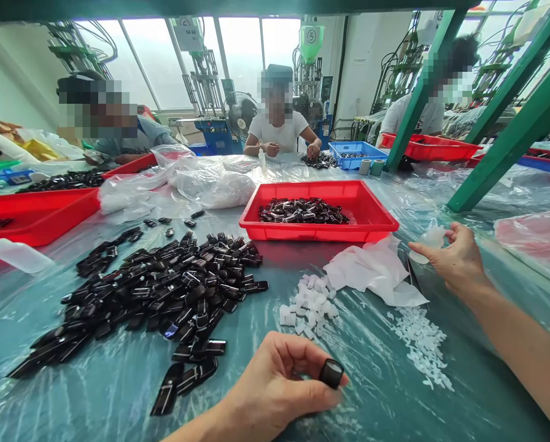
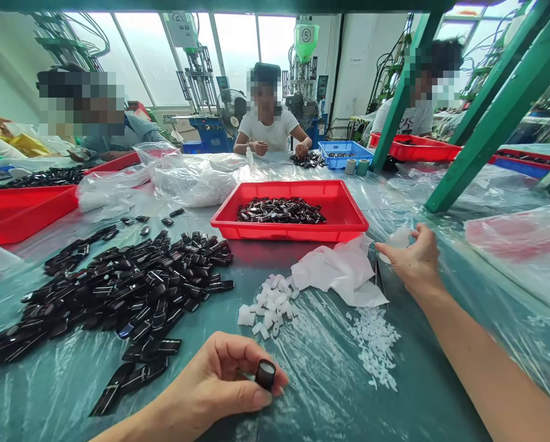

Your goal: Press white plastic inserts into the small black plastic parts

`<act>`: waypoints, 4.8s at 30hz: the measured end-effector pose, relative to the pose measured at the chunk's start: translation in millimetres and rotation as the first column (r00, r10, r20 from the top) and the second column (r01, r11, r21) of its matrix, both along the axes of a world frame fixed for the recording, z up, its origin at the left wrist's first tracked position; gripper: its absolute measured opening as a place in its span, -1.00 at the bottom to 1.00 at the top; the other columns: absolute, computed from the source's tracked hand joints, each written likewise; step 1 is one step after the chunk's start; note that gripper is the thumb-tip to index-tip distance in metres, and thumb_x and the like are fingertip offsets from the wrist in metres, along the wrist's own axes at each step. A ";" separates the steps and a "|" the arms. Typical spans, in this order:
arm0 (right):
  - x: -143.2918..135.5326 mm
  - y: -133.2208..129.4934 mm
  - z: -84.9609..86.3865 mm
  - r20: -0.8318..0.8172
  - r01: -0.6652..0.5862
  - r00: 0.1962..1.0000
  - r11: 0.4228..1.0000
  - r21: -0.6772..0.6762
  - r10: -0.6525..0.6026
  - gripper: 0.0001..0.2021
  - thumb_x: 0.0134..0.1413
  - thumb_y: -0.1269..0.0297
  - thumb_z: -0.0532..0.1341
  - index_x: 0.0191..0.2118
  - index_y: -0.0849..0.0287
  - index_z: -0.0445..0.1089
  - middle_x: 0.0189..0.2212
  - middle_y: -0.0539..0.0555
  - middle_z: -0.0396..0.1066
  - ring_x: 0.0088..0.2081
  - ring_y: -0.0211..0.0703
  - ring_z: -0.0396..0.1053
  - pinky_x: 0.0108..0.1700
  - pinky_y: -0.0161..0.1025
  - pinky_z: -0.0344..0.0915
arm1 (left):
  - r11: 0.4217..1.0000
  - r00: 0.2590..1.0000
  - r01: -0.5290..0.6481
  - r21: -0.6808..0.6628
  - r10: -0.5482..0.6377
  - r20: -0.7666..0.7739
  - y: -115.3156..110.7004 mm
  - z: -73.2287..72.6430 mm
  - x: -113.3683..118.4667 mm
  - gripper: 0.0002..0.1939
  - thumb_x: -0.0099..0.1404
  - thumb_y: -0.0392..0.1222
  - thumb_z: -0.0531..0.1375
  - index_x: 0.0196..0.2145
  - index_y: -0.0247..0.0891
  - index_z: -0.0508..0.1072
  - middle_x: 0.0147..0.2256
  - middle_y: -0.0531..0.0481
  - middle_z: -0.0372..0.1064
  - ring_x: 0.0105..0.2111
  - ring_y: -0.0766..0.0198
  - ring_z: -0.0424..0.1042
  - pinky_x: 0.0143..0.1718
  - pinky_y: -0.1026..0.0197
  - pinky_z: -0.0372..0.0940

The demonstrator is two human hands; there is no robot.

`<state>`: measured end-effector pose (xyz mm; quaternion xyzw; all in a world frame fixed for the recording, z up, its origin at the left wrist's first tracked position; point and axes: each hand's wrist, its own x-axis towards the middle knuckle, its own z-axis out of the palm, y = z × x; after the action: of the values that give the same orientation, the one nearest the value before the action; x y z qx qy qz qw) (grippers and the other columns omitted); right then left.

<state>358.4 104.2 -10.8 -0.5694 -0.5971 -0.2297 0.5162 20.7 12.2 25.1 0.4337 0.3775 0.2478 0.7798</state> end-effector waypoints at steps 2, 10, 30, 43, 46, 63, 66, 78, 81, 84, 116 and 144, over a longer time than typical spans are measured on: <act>-21.1 -8.0 18.4 -0.092 0.104 0.990 0.994 -0.045 -0.107 -0.26 -0.19 0.06 0.28 0.06 0.46 0.13 -0.10 0.38 0.25 -0.15 0.17 0.26 -0.41 -0.15 0.18 | 0.999 1.000 -0.016 0.047 0.017 -0.023 -0.1 1.2 0.6 -0.81 -0.15 -0.30 0.35 -0.48 -0.39 0.52 -0.45 -0.05 0.43 -0.46 0.41 0.30 -0.41 0.37 0.16; -127.9 -64.9 36.1 -0.043 -0.459 0.844 0.680 -0.571 0.534 -0.93 -0.01 0.37 0.17 -0.41 0.10 0.39 -0.45 -0.04 0.38 -0.41 -0.29 0.35 -0.37 -0.38 0.29 | 0.997 0.989 -0.081 0.018 0.082 -0.120 -2.4 -0.6 3.0 -0.81 -0.19 -0.30 0.35 -0.51 -0.37 0.53 -0.56 0.03 0.35 -0.60 0.51 0.15 -0.57 0.41 0.03; -138.9 -69.3 15.9 0.153 -0.285 0.775 0.554 -0.782 0.614 -0.78 0.11 0.47 -0.02 -0.41 0.24 0.34 -0.43 0.12 0.25 -0.37 -0.08 0.25 -0.32 -0.10 0.22 | 0.968 0.965 0.021 0.248 0.045 -0.258 -6.3 -9.0 4.5 -0.85 -0.09 -0.32 0.27 -0.47 -0.38 0.54 -0.62 0.07 0.24 -0.59 0.47 0.12 -0.58 0.39 0.03; -136.3 -88.4 41.4 -0.216 -0.608 0.699 0.408 -0.681 0.682 -0.87 0.14 0.41 0.04 -0.31 0.13 0.32 -0.43 0.00 0.32 -0.44 -0.31 0.30 -0.44 -0.38 0.22 | 0.861 0.918 0.135 0.491 0.077 -0.388 -4.3 -9.0 3.7 -0.83 -0.05 -0.32 0.25 -0.42 -0.33 0.57 -0.47 -0.05 0.43 -0.53 0.37 0.31 -0.50 0.37 0.18; -144.1 -99.0 50.3 -0.332 -0.728 0.583 0.295 -0.620 0.742 -0.84 0.11 0.49 0.07 -0.30 0.13 0.35 -0.42 0.00 0.34 -0.44 -0.35 0.31 -0.43 -0.44 0.23 | 0.852 0.911 0.132 0.506 0.097 -0.400 -4.4 -9.2 3.5 -0.85 -0.05 -0.30 0.26 -0.43 -0.31 0.56 -0.50 -0.01 0.39 -0.53 0.38 0.29 -0.51 0.38 0.15; -157.1 -109.3 45.6 -0.063 -0.745 0.525 0.422 -0.517 0.849 -0.81 0.05 0.55 0.07 -0.25 0.20 0.34 -0.52 0.06 0.32 -0.50 -0.29 0.24 -0.48 -0.37 0.22 | 0.870 0.908 0.154 0.468 0.062 -0.414 -5.2 -8.3 2.4 -0.92 0.01 -0.29 0.21 -0.54 -0.32 0.53 -0.59 0.09 0.25 -0.57 0.45 0.20 -0.54 0.41 0.05; -156.3 -111.7 44.7 -0.039 -0.726 0.530 0.429 -0.537 0.847 -0.76 0.03 0.59 0.07 -0.21 0.20 0.32 -0.51 0.07 0.31 -0.49 -0.26 0.24 -0.47 -0.34 0.22 | 0.871 0.906 0.154 0.466 0.064 -0.419 -5.2 -8.6 2.5 -0.90 0.02 -0.29 0.21 -0.52 -0.33 0.54 -0.59 0.08 0.26 -0.58 0.45 0.20 -0.54 0.40 0.06; -154.7 -111.5 40.5 -0.040 -0.709 0.537 0.425 -0.562 0.843 -0.80 0.06 0.56 0.04 -0.27 0.19 0.34 -0.51 0.07 0.29 -0.49 -0.27 0.24 -0.47 -0.36 0.23 | 0.877 0.922 0.143 0.459 0.051 -0.384 -5.1 -8.5 3.5 -0.88 0.03 -0.31 0.18 -0.51 -0.37 0.53 -0.60 0.07 0.25 -0.61 0.44 0.24 -0.57 0.40 0.08; -155.4 -109.1 40.1 -0.040 -0.728 0.530 0.430 -0.534 0.847 -0.79 0.11 0.51 0.01 -0.25 0.15 0.34 -0.52 0.05 0.30 -0.51 -0.29 0.24 -0.48 -0.37 0.22 | 0.881 0.928 0.134 0.454 0.050 -0.370 -4.9 -8.5 3.7 -0.89 0.03 -0.32 0.18 -0.53 -0.37 0.53 -0.62 0.08 0.23 -0.62 0.44 0.24 -0.57 0.40 0.10; -156.3 -108.3 41.4 -0.045 -0.724 0.522 0.415 -0.551 0.852 -0.79 0.10 0.53 0.02 -0.24 0.15 0.34 -0.51 0.05 0.32 -0.50 -0.29 0.25 -0.47 -0.38 0.21 | 0.885 0.928 0.125 0.449 0.055 -0.367 -4.9 -8.2 3.9 -0.89 0.03 -0.32 0.18 -0.55 -0.38 0.52 -0.64 0.09 0.22 -0.64 0.44 0.24 -0.58 0.41 0.12; -160.0 -103.4 31.3 -0.481 -0.765 0.548 0.179 -0.618 0.684 -0.43 -0.30 0.61 0.29 -0.06 0.06 0.27 -0.32 -0.02 0.30 -0.30 -0.24 0.32 -0.27 -0.33 0.31 | 0.998 0.999 0.039 -0.058 -0.039 -0.016 3.3 0.3 -1.6 -0.68 0.15 -0.05 0.15 -0.55 -0.41 0.37 -0.67 0.01 0.33 -0.70 0.40 0.37 -0.72 0.48 0.20; -160.6 -97.7 27.5 -0.527 -0.854 0.451 0.177 -0.489 0.720 -0.48 -0.25 0.46 0.35 -0.05 0.06 0.36 -0.40 -0.02 0.34 -0.38 -0.26 0.30 -0.33 -0.35 0.29 | 1.000 0.998 0.014 -0.020 -0.013 0.054 4.3 -3.9 -4.8 -0.62 0.19 -0.04 0.11 -0.52 -0.47 0.44 -0.62 -0.12 0.39 -0.64 0.32 0.42 -0.66 0.42 0.28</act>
<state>197.8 6.5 16.7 -0.3422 -0.7910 0.3689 0.3480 16.0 16.5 21.2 0.4214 0.3559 0.2500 0.7957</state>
